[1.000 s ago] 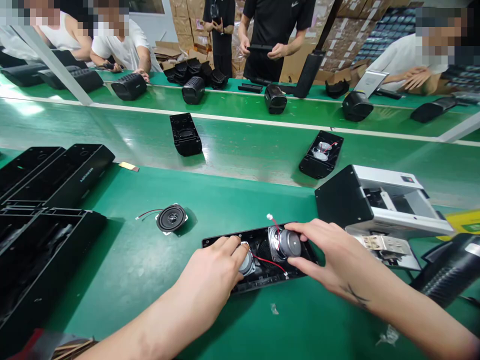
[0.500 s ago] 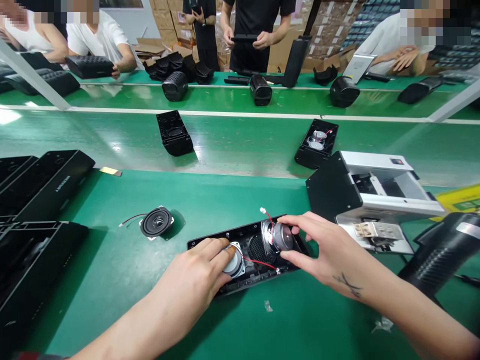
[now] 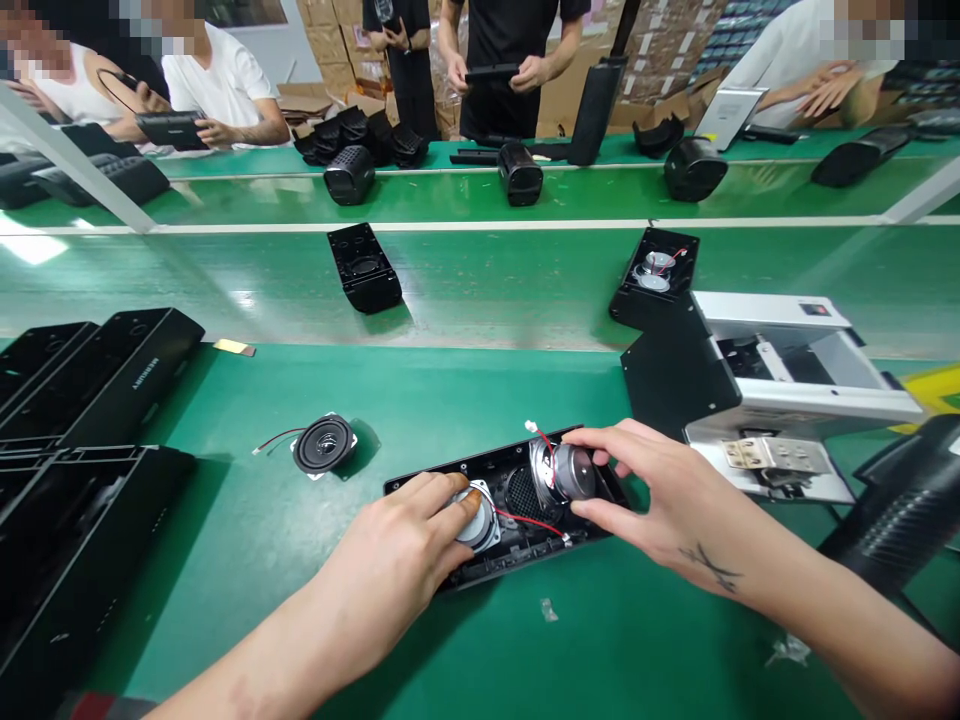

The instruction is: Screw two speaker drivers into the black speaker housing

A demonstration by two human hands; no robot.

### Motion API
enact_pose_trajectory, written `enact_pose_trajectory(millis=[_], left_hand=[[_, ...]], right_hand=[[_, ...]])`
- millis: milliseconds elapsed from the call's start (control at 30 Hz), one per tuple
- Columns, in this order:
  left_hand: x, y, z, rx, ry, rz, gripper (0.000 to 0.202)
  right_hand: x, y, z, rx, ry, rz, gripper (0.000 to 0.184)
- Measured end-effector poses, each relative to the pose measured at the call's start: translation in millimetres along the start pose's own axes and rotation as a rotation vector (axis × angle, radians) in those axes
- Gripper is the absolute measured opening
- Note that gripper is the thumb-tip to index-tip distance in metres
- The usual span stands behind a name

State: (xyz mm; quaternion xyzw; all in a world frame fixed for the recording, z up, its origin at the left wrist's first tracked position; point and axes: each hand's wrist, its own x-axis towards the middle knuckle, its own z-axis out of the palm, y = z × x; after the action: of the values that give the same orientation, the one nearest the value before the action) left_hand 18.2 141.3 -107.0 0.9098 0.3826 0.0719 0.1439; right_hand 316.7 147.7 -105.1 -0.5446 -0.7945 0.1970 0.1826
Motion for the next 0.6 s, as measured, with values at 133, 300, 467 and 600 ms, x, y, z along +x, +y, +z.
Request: enact_pose_trajectory(millis=[133, 300, 467, 600], left_hand=[[-1, -1, 1.4, -0.002, -0.012, -0.016, 0.034], [0, 11, -16.3, 0.144, -0.049, -0.061, 0.032], [28, 40, -30.1, 0.227, -0.032, -0.012, 0.024], [59, 52, -20.4, 0.229, -0.226, 0.025, 0.015]], right_hand=[[0, 0, 1, -0.004, -0.013, -0.012, 0.043], [0, -2, -1, 0.007, -0.012, -0.048, 0.045], [1, -5, -3, 0.027, -0.004, -0.048, 0.044], [1, -4, -2, 0.018, 0.007, -0.059, 0.043]])
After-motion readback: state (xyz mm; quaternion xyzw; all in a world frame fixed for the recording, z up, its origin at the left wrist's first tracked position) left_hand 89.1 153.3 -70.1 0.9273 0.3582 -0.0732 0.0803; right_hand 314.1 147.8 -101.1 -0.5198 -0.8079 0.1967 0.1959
